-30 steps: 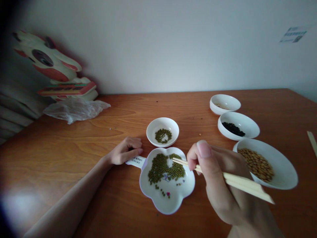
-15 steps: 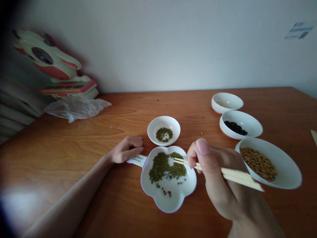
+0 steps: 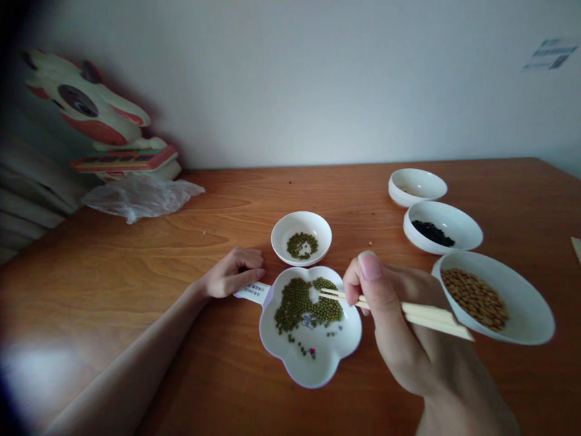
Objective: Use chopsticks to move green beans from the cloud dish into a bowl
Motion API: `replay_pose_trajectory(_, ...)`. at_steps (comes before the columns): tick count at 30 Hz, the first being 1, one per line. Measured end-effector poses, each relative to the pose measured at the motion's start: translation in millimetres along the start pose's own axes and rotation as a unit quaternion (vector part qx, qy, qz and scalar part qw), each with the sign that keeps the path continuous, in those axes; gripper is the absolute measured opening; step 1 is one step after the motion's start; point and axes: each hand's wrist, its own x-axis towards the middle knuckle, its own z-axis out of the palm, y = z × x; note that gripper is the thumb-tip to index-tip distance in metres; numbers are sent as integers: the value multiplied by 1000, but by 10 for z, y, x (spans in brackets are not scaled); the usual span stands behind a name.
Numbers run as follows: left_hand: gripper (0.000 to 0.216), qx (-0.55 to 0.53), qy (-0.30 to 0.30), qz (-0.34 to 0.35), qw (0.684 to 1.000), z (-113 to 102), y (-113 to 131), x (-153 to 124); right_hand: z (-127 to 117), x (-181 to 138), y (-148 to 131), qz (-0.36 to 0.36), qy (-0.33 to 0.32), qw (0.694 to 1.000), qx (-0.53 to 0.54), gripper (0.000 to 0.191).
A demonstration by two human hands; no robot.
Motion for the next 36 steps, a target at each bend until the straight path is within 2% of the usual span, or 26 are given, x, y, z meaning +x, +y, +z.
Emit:
replay_pose_trajectory(8,47,1,-2,1,1000,-4,13,6,39,25,29,-14,17,1000,6,57)
replay_pose_trajectory(16,48,2,-2,-1,1000,-6,-2,5,-5,20,-23,-34,117,992,-18,68)
replay_pose_trajectory(19,48,3,-1,-4,1000,-7,-1,2,-50,8,-18,-48,99,994,-29,67)
replay_pose_trajectory(27,48,5,0,-8,1000,-6,-10,1,-29,-7,7,1,22,1000,-12,62)
replay_pose_trajectory(36,48,0,-3,-1,1000,-5,1,4,-22,-1,40,6,5,1000,-12,56)
